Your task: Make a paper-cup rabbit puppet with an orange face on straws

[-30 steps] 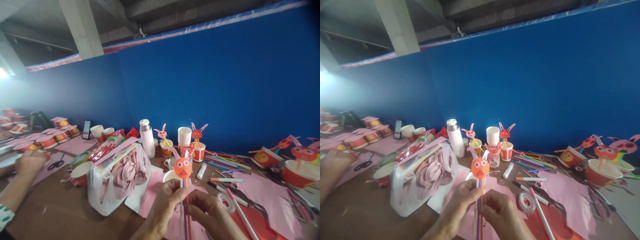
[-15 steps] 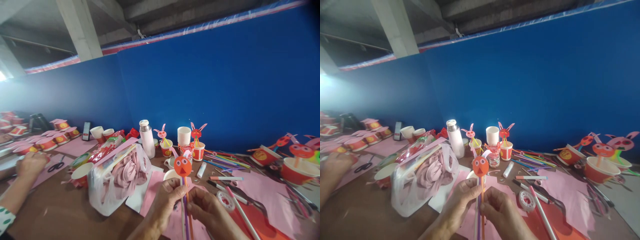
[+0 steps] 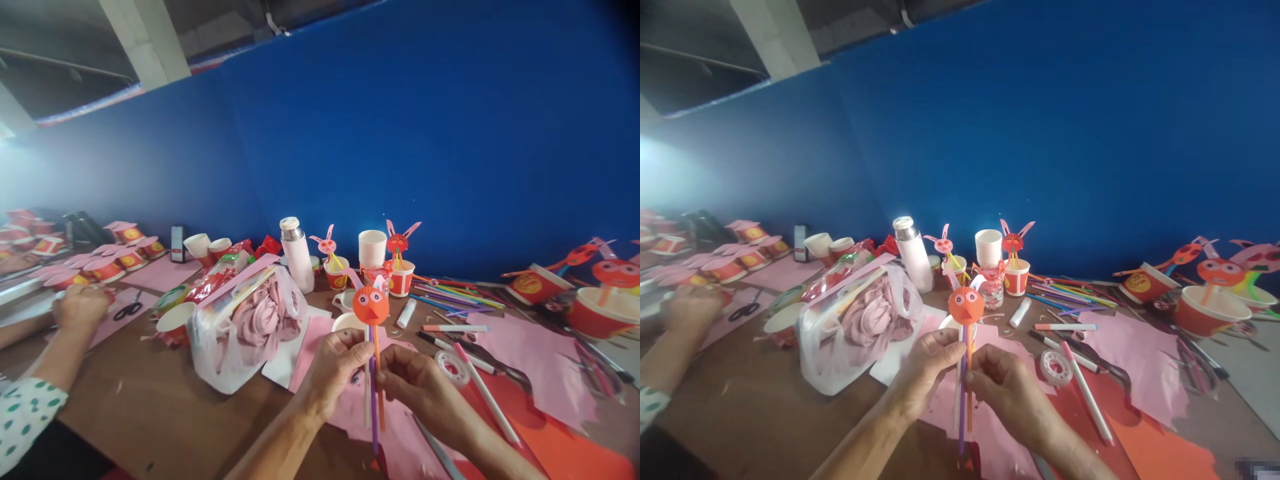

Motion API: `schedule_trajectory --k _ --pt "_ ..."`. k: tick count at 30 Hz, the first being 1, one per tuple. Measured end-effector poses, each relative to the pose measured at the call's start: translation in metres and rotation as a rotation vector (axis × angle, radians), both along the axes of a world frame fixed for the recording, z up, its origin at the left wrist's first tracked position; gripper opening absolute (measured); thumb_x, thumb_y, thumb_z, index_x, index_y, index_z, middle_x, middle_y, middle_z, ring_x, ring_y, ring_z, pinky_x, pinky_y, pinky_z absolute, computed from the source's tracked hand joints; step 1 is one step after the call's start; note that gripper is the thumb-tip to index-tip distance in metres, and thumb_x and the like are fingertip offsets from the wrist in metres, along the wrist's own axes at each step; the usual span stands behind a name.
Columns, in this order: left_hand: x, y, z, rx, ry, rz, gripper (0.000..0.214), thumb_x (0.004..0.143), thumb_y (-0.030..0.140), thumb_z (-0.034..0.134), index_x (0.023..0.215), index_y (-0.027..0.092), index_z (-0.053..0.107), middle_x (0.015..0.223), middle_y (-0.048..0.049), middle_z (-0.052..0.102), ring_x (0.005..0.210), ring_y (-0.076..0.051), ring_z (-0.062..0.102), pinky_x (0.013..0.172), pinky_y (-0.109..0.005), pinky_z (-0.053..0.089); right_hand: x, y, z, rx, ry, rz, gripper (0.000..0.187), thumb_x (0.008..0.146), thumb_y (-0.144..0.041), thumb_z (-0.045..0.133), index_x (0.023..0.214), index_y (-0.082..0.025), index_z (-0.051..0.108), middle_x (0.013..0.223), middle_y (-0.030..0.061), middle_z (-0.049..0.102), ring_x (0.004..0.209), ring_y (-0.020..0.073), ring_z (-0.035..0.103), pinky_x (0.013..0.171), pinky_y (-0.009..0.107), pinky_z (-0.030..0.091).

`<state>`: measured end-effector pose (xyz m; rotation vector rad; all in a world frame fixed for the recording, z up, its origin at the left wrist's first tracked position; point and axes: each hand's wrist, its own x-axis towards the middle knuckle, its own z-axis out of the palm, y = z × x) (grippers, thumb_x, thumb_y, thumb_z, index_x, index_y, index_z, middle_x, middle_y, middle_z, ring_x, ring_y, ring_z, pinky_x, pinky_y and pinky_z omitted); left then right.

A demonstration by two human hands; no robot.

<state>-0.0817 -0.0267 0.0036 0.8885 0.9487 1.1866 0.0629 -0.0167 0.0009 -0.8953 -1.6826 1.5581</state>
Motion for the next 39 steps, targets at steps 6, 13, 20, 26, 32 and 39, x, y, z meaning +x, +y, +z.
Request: schedule_trajectory --k 6,13,20,26,32,39 --pt "-0.002 -0.001 0.000 0.017 0.029 -0.019 0.024 0.063 0.035 0.069 0.070 0.014 0.059 0.054 0.0005 0.052 0.048 -0.011 0.048 0.049 -0.024 0.035 -0.001 0.001 -0.004 0.024 -0.019 0.013 0.013 0.076 -0.026 0.053 0.066 -0.017 0.050 0.060 -0.0044 0.045 0.057 0.0093 0.042 0.053 0.022 0.036" --pt "-0.003 0.000 -0.003 0.036 0.081 0.017 0.022 0.061 0.034 0.070 0.064 0.014 0.060 0.053 0.0010 0.051 0.053 -0.012 0.049 0.053 -0.025 0.036 0.000 0.000 -0.007 0.042 -0.056 0.025 0.015 0.079 -0.025 0.052 0.067 -0.017 0.050 0.060 -0.0043 0.045 0.056 0.0089 0.040 0.052 0.022 0.033" --pt "-0.004 0.001 -0.001 0.067 0.080 0.024 0.016 0.065 0.028 0.067 0.065 0.014 0.061 0.056 0.0004 0.052 0.055 -0.011 0.048 0.056 -0.025 0.038 -0.003 0.002 -0.012 0.023 -0.030 0.027 0.014 0.080 -0.027 0.051 0.072 -0.016 0.051 0.063 -0.0034 0.046 0.058 0.0093 0.040 0.054 0.023 0.033" --pt "-0.008 0.005 0.017 0.140 0.127 0.010 0.010 0.069 0.022 0.063 0.075 0.014 0.062 0.067 -0.0010 0.057 0.063 -0.011 0.050 0.062 -0.023 0.039 -0.007 0.004 -0.004 0.071 -0.032 0.014 0.015 0.083 -0.029 0.047 0.074 -0.016 0.050 0.066 -0.0029 0.048 0.060 0.0098 0.043 0.056 0.024 0.035" --pt "-0.018 0.024 0.042 0.247 0.215 0.008 0.012 0.068 0.022 0.064 0.074 0.012 0.062 0.068 -0.0010 0.060 0.066 -0.011 0.053 0.064 -0.022 0.041 -0.013 0.026 0.011 0.243 -0.065 -0.004 0.014 0.083 -0.027 0.046 0.075 -0.017 0.052 0.068 -0.0020 0.054 0.060 0.0101 0.049 0.056 0.024 0.038" --pt "-0.029 0.049 0.058 0.469 0.439 0.060 0.010 0.072 0.022 0.059 0.076 0.013 0.058 0.070 -0.0009 0.058 0.066 -0.012 0.054 0.064 -0.027 0.045 -0.028 0.058 0.026 0.526 -0.203 -0.185 0.010 0.082 -0.024 0.046 0.081 -0.020 0.054 0.069 -0.0023 0.056 0.062 0.0114 0.050 0.055 0.024 0.039"
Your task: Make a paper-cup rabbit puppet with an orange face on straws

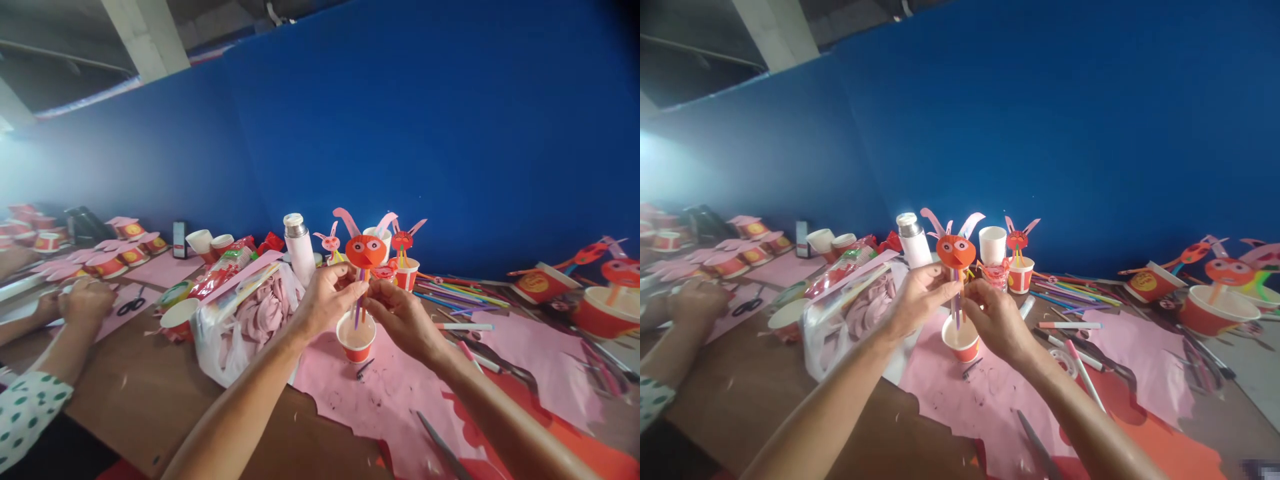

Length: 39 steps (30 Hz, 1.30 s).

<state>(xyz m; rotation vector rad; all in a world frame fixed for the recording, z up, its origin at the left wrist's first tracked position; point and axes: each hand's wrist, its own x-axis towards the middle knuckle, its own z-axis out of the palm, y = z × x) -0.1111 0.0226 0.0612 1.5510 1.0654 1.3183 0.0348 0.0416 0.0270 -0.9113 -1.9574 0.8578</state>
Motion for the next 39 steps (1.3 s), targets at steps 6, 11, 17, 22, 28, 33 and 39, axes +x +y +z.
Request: schedule_trajectory --k 6,11,17,22,28,33,39 --pt "-0.007 0.006 -0.023 0.011 0.080 0.026 0.010 0.074 0.022 0.055 0.074 0.013 0.058 0.068 -0.0006 0.056 0.063 -0.011 0.052 0.061 -0.025 0.043 -0.006 0.003 -0.012 0.038 -0.092 -0.008 0.010 0.082 -0.023 0.046 0.082 -0.020 0.056 0.072 -0.0007 0.061 0.065 0.0139 0.055 0.059 0.026 0.040" --pt "-0.012 0.006 -0.043 0.000 0.087 0.049 0.008 0.073 0.019 0.055 0.071 0.012 0.059 0.067 -0.0002 0.057 0.061 -0.010 0.051 0.060 -0.023 0.041 -0.009 0.005 -0.030 0.037 -0.170 -0.030 0.010 0.082 -0.022 0.046 0.081 -0.020 0.056 0.071 0.0002 0.063 0.066 0.0158 0.058 0.061 0.027 0.041" --pt "-0.016 0.010 -0.053 -0.019 0.089 0.049 0.009 0.073 0.017 0.055 0.073 0.012 0.061 0.069 -0.0013 0.060 0.064 -0.012 0.054 0.061 -0.023 0.042 -0.013 0.005 -0.040 0.052 -0.208 -0.064 0.012 0.081 -0.022 0.045 0.082 -0.020 0.057 0.073 0.0004 0.064 0.067 0.0162 0.058 0.062 0.027 0.041" --pt "-0.015 0.010 -0.058 -0.020 0.091 0.051 0.011 0.073 0.016 0.055 0.079 0.012 0.063 0.078 -0.0041 0.063 0.073 -0.014 0.058 0.066 -0.024 0.045 -0.015 0.005 -0.040 0.062 -0.232 -0.078 0.010 0.080 -0.023 0.049 0.078 -0.021 0.059 0.071 -0.0005 0.063 0.065 0.0156 0.056 0.064 0.027 0.039" --pt "-0.012 0.009 -0.054 -0.008 0.122 0.018 0.010 0.073 0.017 0.056 0.074 0.012 0.065 0.085 -0.0052 0.061 0.081 -0.016 0.058 0.074 -0.026 0.045 -0.016 0.007 -0.041 0.080 -0.230 -0.117 0.019 0.079 -0.025 0.049 0.062 -0.019 0.052 0.059 -0.0007 0.057 0.057 0.0146 0.052 0.056 0.025 0.035" --pt "-0.022 0.002 -0.051 -0.033 0.166 -0.010 0.016 0.078 0.020 0.052 0.090 0.014 0.061 0.088 -0.0049 0.060 0.083 -0.017 0.058 0.073 -0.027 0.046 -0.014 0.004 -0.039 0.089 -0.171 -0.156 0.020 0.077 -0.023 0.052 0.057 -0.018 0.051 0.058 -0.0013 0.056 0.057 0.0138 0.050 0.060 0.027 0.036" --pt "-0.033 -0.002 -0.053 0.009 0.285 0.006 0.015 0.080 0.022 0.052 0.089 0.016 0.062 0.094 -0.0057 0.059 0.087 -0.016 0.056 0.070 -0.023 0.043 -0.008 0.001 -0.035 0.044 -0.038 -0.158 0.014 0.081 -0.020 0.046 0.076 -0.019 0.059 0.074 -0.0001 0.063 0.070 0.0132 0.057 0.063 0.023 0.042"
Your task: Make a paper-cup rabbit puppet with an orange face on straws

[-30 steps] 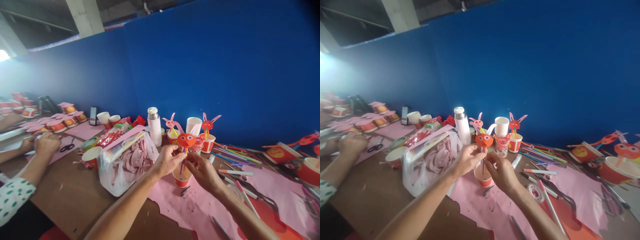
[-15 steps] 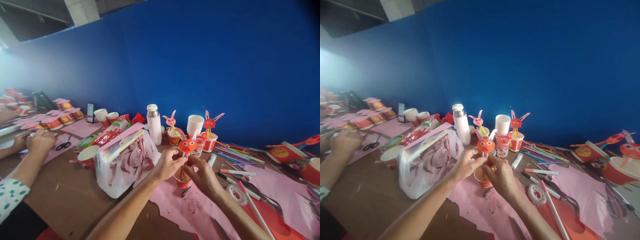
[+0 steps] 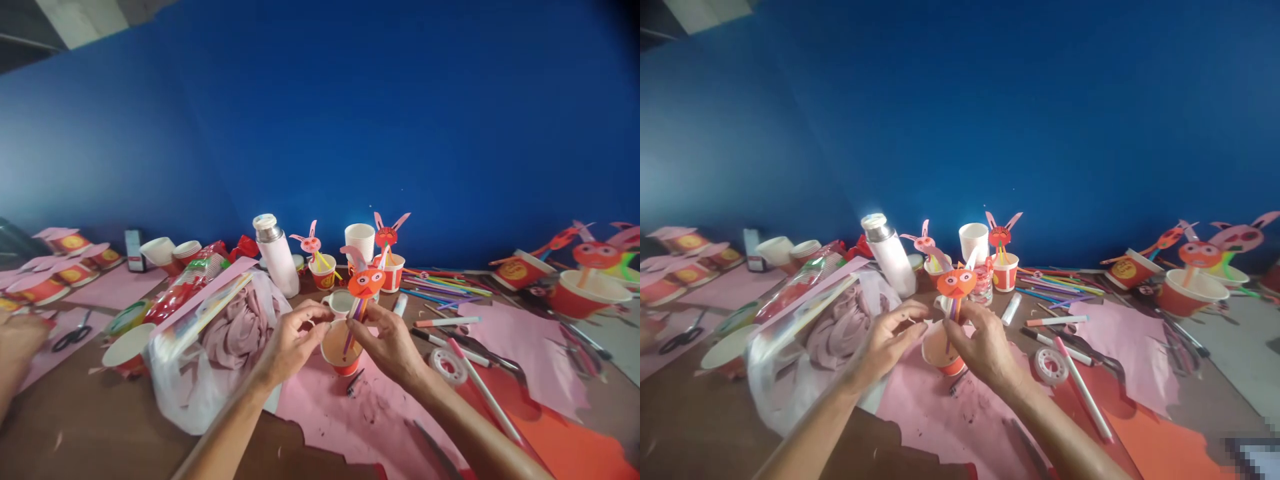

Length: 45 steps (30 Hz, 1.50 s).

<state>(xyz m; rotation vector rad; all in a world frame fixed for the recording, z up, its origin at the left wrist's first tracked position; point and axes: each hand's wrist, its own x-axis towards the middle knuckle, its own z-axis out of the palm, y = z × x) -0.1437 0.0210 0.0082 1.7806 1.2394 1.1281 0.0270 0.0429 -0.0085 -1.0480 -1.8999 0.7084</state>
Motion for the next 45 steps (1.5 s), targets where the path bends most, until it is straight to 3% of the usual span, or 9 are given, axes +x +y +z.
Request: schedule_trajectory --k 5,11,17,21,26,32,45 --pt "0.010 0.001 -0.001 0.007 0.151 -0.051 0.013 0.078 0.019 0.054 0.087 0.017 0.062 0.090 -0.0040 0.058 0.078 -0.013 0.054 0.064 -0.022 0.041 -0.003 -0.002 0.002 0.007 0.039 0.017 0.013 0.080 -0.019 0.048 0.075 -0.019 0.059 0.072 -0.0011 0.063 0.067 0.0126 0.058 0.059 0.022 0.042" --pt "0.008 0.007 -0.014 0.044 0.238 -0.078 0.013 0.078 0.013 0.049 0.073 0.016 0.060 0.079 -0.0026 0.060 0.073 -0.013 0.052 0.063 -0.022 0.039 -0.004 -0.002 -0.001 0.047 -0.019 -0.038 0.010 0.077 -0.017 0.047 0.069 -0.019 0.052 0.062 -0.0024 0.056 0.058 0.0123 0.051 0.054 0.023 0.037" --pt "0.005 0.009 -0.020 0.066 0.305 -0.068 0.016 0.081 0.015 0.047 0.082 0.018 0.062 0.077 -0.0020 0.059 0.069 -0.013 0.051 0.062 -0.023 0.040 -0.001 0.001 -0.004 0.044 -0.064 -0.053 0.013 0.078 -0.018 0.048 0.065 -0.019 0.047 0.059 -0.0030 0.051 0.055 0.0119 0.046 0.054 0.024 0.033" --pt "0.008 0.010 -0.021 0.126 0.344 -0.090 0.019 0.081 0.009 0.044 0.078 0.017 0.060 0.075 -0.0023 0.056 0.073 -0.014 0.051 0.065 -0.024 0.041 0.000 0.001 -0.002 0.045 -0.075 0.011 0.013 0.082 -0.023 0.048 0.071 -0.019 0.054 0.065 -0.0014 0.057 0.060 0.0123 0.051 0.056 0.023 0.035" --pt "0.011 0.009 -0.017 0.244 0.489 -0.094 0.023 0.085 0.010 0.041 0.071 0.018 0.058 0.080 -0.0048 0.056 0.079 -0.016 0.049 0.069 -0.027 0.041 0.001 0.003 0.001 0.011 -0.123 0.002 0.029 0.086 -0.026 0.042 0.059 -0.018 0.049 0.058 -0.0002 0.056 0.054 0.0115 0.050 0.053 0.023 0.035" --pt "0.013 0.007 -0.011 0.408 0.651 -0.086 0.024 0.086 0.012 0.041 0.077 0.018 0.062 0.079 -0.0057 0.058 0.080 -0.019 0.046 0.068 -0.030 0.040 0.001 0.006 0.003 0.010 -0.164 0.006 0.022 0.084 -0.023 0.042 0.064 -0.018 0.050 0.060 0.0001 0.056 0.056 0.0131 0.052 0.054 0.024 0.036" --pt "0.004 0.012 -0.021 0.386 0.508 0.002 0.020 0.085 0.013 0.041 0.091 0.018 0.059 0.088 -0.0060 0.060 0.087 -0.019 0.050 0.077 -0.033 0.042 0.001 0.006 0.000 -0.036 -0.145 -0.030 0.025 0.084 -0.031 0.044 0.070 -0.020 0.061 0.069 0.0047 0.064 0.068 0.0192 0.059 0.060 0.029 0.042"
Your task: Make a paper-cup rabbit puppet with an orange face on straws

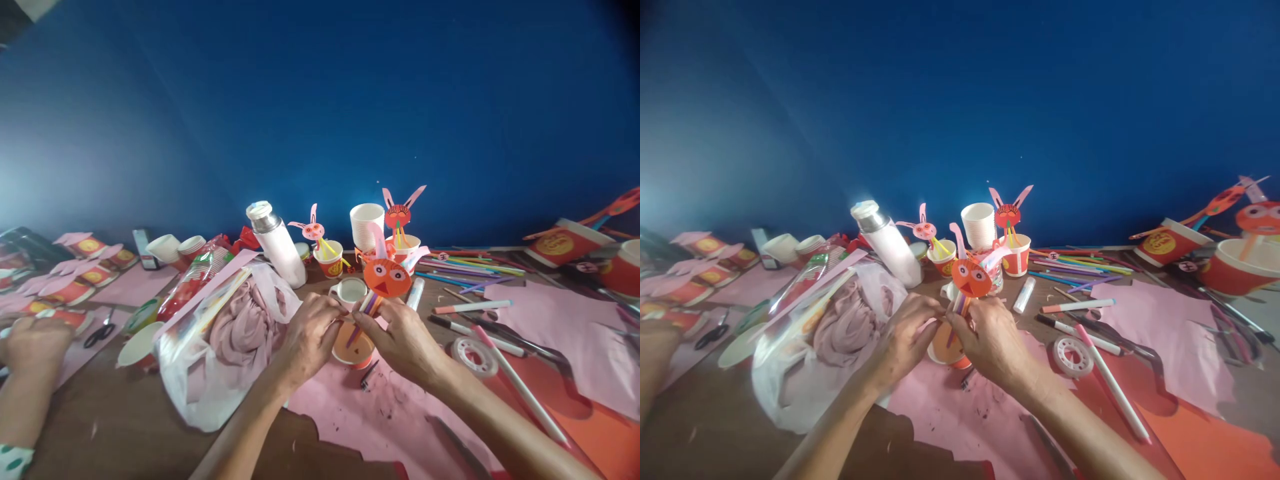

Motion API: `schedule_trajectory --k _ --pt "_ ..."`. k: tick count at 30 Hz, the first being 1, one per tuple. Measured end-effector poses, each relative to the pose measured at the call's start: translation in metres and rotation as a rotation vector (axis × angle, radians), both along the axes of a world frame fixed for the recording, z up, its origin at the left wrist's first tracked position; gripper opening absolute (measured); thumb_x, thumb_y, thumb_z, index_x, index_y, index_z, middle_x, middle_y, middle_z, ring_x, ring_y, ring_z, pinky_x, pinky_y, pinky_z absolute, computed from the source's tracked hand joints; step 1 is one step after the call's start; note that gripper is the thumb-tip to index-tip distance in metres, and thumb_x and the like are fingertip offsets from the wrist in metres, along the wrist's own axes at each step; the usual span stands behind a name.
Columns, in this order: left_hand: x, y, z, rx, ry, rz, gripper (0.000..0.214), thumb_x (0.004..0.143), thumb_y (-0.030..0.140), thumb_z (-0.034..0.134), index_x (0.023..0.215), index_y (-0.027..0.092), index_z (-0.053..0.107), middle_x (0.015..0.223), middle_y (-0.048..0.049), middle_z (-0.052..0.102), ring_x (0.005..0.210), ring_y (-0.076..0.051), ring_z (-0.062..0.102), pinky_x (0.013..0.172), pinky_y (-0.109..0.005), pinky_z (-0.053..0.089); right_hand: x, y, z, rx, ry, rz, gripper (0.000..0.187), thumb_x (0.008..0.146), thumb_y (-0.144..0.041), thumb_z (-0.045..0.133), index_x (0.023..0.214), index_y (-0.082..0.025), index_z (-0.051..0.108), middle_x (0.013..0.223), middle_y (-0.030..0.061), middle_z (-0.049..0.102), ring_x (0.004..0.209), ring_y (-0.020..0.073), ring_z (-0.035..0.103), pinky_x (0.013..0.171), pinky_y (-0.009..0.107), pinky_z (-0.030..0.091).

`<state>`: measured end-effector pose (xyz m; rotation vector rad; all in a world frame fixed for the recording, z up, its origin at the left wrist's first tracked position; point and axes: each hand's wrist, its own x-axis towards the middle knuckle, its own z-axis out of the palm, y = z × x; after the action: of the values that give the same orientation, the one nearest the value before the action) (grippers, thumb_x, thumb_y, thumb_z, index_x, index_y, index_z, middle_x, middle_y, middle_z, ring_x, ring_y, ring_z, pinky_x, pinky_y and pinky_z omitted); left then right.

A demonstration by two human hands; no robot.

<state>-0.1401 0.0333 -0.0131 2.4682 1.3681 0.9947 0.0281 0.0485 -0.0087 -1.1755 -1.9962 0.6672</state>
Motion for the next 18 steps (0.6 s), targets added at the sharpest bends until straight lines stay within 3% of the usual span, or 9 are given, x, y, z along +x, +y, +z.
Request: schedule_trajectory --k 4,9,13,16,18 --pt "-0.008 -0.006 -0.008 -0.122 -0.138 0.035 0.023 0.085 0.019 0.044 0.106 0.021 0.054 0.107 -0.0081 0.055 0.103 -0.020 0.048 0.088 -0.035 0.040 -0.001 0.001 -0.002 0.003 -0.013 -0.028 0.025 0.083 -0.030 0.045 0.069 -0.020 0.063 0.067 0.0044 0.064 0.069 0.0196 0.059 0.059 0.029 0.042" --pt "-0.025 -0.020 -0.023 -0.360 -0.408 0.176 0.029 0.083 0.031 0.049 0.111 0.022 0.050 0.112 -0.0092 0.052 0.101 -0.020 0.052 0.080 -0.031 0.045 0.001 0.002 -0.002 0.014 -0.004 -0.061 0.022 0.081 -0.028 0.045 0.071 -0.019 0.063 0.066 0.0044 0.064 0.068 0.0199 0.059 0.060 0.029 0.043" --pt "-0.027 -0.027 -0.035 -0.579 -0.557 0.062 0.066 0.072 0.035 0.064 0.129 0.024 0.032 0.130 -0.0137 0.042 0.118 -0.026 0.043 0.093 -0.038 0.040 0.003 0.001 0.002 0.022 0.025 -0.054 0.023 0.081 -0.026 0.045 0.067 -0.019 0.062 0.065 0.0044 0.063 0.067 0.0197 0.059 0.060 0.029 0.044" --pt "-0.017 -0.027 -0.038 -0.607 -0.525 0.006 0.097 0.061 0.033 0.074 0.137 0.026 0.013 0.140 -0.0146 0.030 0.126 -0.028 0.032 0.102 -0.045 0.029 0.005 -0.001 0.007 0.057 0.061 -0.051 0.023 0.081 -0.025 0.045 0.065 -0.019 0.060 0.068 0.0042 0.064 0.071 0.0200 0.060 0.063 0.029 0.045" --pt "-0.008 -0.025 -0.037 -0.621 -0.520 0.032 0.103 0.057 0.031 0.076 0.137 0.025 0.011 0.140 -0.0147 0.030 0.126 -0.028 0.032 0.102 -0.046 0.028 0.007 -0.001 0.010 0.077 0.082 -0.018 0.025 0.082 -0.026 0.043 0.064 -0.020 0.059 0.072 0.0035 0.065 0.074 0.0198 0.060 0.065 0.029 0.045"
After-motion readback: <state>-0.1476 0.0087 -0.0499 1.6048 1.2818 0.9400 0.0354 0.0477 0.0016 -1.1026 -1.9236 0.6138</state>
